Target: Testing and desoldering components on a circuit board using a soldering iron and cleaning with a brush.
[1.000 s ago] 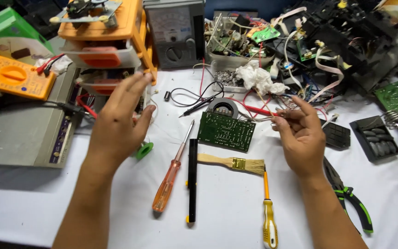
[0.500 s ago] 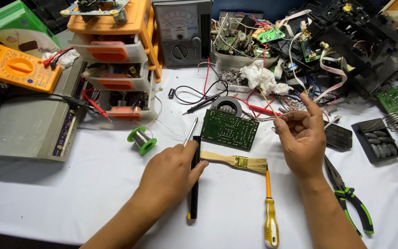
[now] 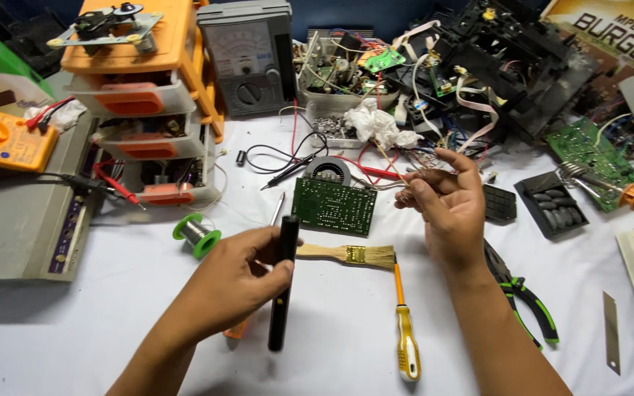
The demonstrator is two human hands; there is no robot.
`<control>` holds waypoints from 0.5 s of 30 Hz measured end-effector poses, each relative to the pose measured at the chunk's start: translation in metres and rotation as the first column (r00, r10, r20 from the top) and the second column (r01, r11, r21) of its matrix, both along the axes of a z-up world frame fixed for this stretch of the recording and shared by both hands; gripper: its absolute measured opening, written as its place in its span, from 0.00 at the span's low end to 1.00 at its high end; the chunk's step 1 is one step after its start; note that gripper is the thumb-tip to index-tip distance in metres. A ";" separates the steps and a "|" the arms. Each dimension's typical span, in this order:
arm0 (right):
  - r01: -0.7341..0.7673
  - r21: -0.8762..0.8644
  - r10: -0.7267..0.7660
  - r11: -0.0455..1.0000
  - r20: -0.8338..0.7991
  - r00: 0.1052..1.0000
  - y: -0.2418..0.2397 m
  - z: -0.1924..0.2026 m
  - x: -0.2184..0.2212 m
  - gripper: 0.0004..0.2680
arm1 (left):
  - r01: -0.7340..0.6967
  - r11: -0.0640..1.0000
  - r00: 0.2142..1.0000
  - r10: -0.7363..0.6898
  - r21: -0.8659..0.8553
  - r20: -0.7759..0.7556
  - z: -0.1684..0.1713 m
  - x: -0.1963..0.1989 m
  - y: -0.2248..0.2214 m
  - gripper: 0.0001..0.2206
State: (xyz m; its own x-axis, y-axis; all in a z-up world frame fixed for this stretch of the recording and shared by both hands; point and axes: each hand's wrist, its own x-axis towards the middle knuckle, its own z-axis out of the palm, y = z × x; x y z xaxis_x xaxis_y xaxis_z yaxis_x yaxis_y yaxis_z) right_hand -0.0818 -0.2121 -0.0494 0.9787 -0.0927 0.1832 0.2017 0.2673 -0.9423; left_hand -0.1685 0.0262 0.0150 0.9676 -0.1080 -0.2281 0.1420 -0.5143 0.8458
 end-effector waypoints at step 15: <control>-0.077 0.198 0.044 0.977 0.162 0.986 0.008 -0.004 -0.007 0.16 | -0.123 0.909 0.602 -0.250 0.398 0.758 -0.031 0.033 -0.040 0.16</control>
State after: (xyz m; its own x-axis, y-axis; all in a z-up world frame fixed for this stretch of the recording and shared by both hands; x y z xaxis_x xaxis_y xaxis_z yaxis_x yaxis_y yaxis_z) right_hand -0.0889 -0.2037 -0.0535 0.9445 -0.0853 0.3173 0.3193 0.4662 -0.8250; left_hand -0.1352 -0.0136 -0.0161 0.7762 -0.2638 0.5726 -0.5179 -0.7848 0.3404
